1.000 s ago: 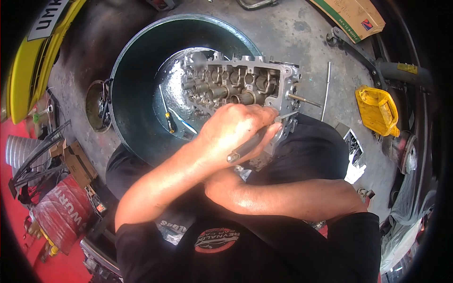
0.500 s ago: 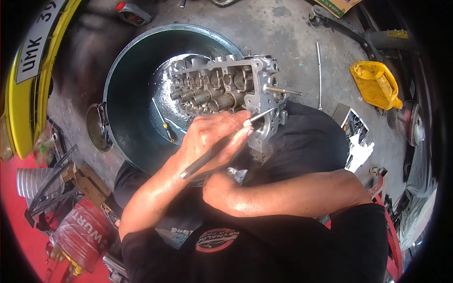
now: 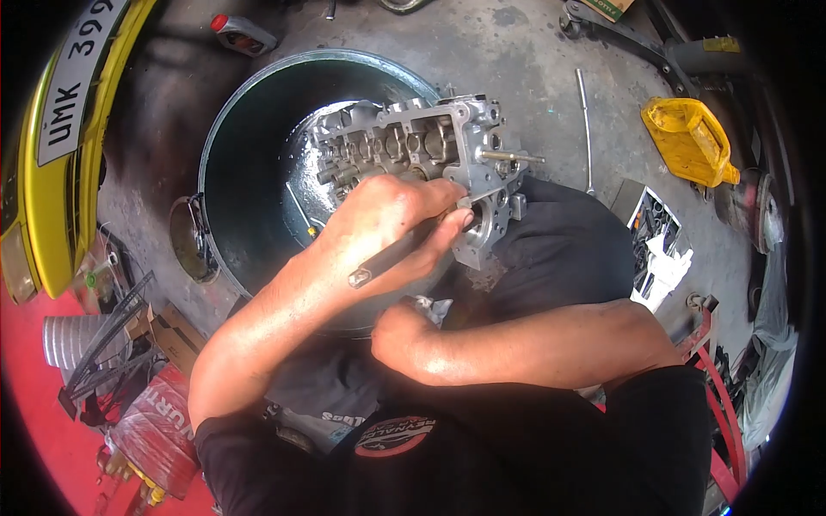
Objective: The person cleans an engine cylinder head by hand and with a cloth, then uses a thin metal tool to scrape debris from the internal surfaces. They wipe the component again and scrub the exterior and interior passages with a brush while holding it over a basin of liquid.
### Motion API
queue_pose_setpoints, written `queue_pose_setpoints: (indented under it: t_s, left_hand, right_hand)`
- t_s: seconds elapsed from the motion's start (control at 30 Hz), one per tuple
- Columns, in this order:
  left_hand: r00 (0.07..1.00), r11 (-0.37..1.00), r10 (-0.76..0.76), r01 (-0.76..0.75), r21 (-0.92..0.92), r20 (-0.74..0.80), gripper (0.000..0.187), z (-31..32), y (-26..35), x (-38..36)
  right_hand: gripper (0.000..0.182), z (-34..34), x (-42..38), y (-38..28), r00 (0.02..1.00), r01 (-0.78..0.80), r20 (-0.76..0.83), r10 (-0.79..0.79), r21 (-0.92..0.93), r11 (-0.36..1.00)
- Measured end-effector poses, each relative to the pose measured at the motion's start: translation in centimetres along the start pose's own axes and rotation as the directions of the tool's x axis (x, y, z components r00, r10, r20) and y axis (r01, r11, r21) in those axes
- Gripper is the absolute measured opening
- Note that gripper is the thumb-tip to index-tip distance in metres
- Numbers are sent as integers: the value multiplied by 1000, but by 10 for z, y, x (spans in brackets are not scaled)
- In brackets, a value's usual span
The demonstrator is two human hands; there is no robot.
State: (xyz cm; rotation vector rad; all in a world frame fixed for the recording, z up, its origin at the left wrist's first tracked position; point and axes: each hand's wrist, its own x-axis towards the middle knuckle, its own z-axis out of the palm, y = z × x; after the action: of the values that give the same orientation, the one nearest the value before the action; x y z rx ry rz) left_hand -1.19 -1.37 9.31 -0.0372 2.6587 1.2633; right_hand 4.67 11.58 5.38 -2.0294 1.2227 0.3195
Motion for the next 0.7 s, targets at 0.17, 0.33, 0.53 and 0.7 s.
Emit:
queue_pose_setpoints:
  t_s: [0.17,0.33,0.53,0.7]
  left_hand:
    - [953,922,-297,303,-239,65,29,-6,12,4]
    - [940,922,-339,339,-186,33,27,-6,9,5]
    - [915,899,-401,382,-216,-48,29,2,12,-2]
    - [804,746,-586,486,-456,-101,26,15,26,-36]
  right_hand:
    - [21,-9,-5,0,999,35,-2,-35,4,999]
    - [23,-6,-9,-2,999,37,-8,-37,30,999]
    - [25,-3,-10,-5,999,30,-34,-30,-13,999]
    - [25,-9,-12,-5,999,36,11,-36,60,998]
